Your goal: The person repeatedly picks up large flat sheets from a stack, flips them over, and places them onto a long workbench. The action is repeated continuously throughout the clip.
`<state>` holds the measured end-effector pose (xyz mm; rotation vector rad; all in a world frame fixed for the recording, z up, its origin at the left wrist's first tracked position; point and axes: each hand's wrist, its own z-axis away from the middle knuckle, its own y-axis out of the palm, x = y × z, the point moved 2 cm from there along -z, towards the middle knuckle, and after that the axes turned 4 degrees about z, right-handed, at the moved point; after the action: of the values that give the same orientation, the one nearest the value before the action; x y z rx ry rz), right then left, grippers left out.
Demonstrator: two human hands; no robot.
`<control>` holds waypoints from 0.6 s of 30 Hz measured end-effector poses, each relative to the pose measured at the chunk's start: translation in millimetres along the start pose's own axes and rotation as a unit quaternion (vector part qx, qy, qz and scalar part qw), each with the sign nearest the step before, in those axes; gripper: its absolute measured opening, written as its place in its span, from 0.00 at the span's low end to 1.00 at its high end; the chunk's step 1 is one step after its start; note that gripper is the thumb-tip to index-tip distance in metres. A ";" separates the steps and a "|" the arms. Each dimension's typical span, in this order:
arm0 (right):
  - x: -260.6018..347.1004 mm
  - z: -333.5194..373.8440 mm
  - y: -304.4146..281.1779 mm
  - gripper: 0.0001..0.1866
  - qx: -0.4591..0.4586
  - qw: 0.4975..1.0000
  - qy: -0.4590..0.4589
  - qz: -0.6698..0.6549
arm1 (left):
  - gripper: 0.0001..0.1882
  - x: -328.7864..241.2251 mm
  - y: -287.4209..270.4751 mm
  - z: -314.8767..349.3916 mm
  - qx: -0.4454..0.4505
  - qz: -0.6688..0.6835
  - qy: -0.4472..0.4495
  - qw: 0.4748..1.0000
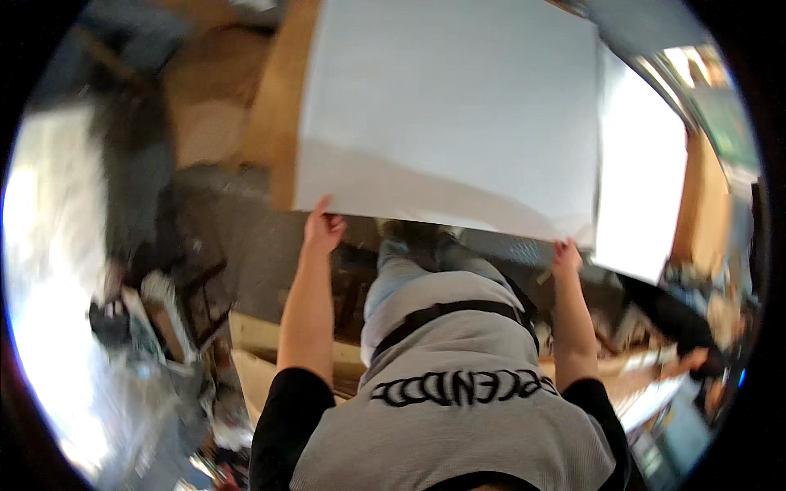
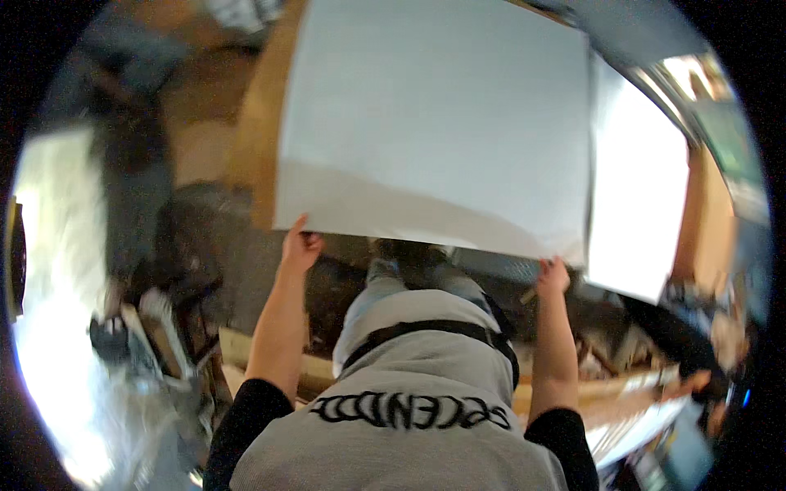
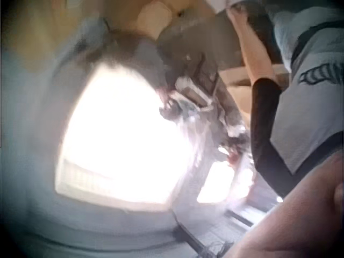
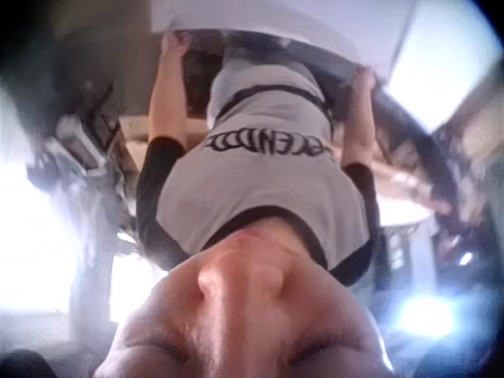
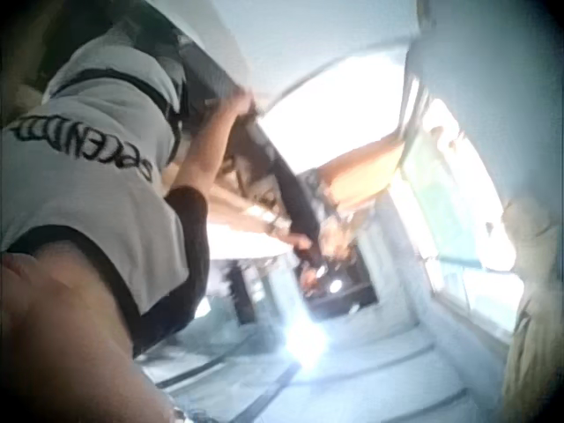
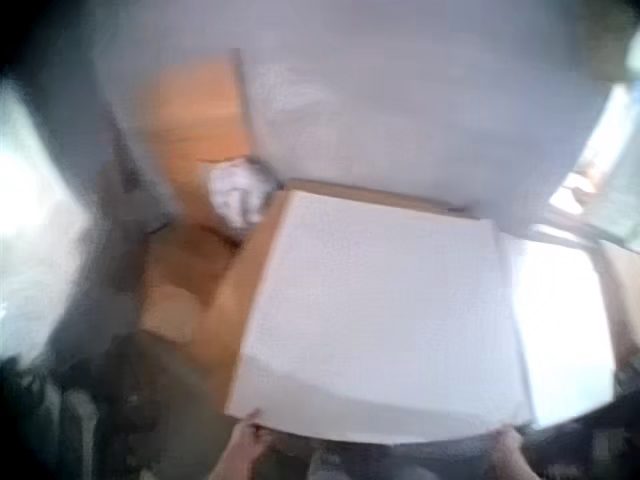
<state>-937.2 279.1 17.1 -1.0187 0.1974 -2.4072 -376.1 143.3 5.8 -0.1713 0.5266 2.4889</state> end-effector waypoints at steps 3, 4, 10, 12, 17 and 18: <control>-36.4 -59.2 -38.7 0.10 -0.038 0.993 -0.101 -0.045 | 0.13 6.4 17.6 8.6 0.056 -0.059 -0.027 0.996; -23.2 -10.2 -6.6 0.12 -0.124 0.978 -0.169 -0.007 | 0.14 7.5 12.5 8.9 0.053 -0.063 -0.014 0.996; -31.9 57.6 7.3 0.19 0.067 0.916 -0.158 0.364 | 0.16 10.5 25.6 8.7 0.083 -0.153 -0.010 0.985; -27.9 75.9 22.2 0.19 0.102 0.922 -0.117 0.355 | 0.16 8.8 25.9 7.8 0.055 -0.199 0.018 0.978; -30.6 61.5 40.5 0.20 0.111 0.910 -0.122 0.379 | 0.16 4.5 20.9 -0.7 -0.003 -0.240 0.038 0.970; -27.6 60.5 43.8 0.20 0.110 0.910 -0.121 0.381 | 0.16 5.6 22.7 1.3 0.000 -0.245 0.038 0.969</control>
<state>-860.8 259.5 28.4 -0.9034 0.1857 -1.5442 -393.6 129.7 13.2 -0.3531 0.4503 2.0054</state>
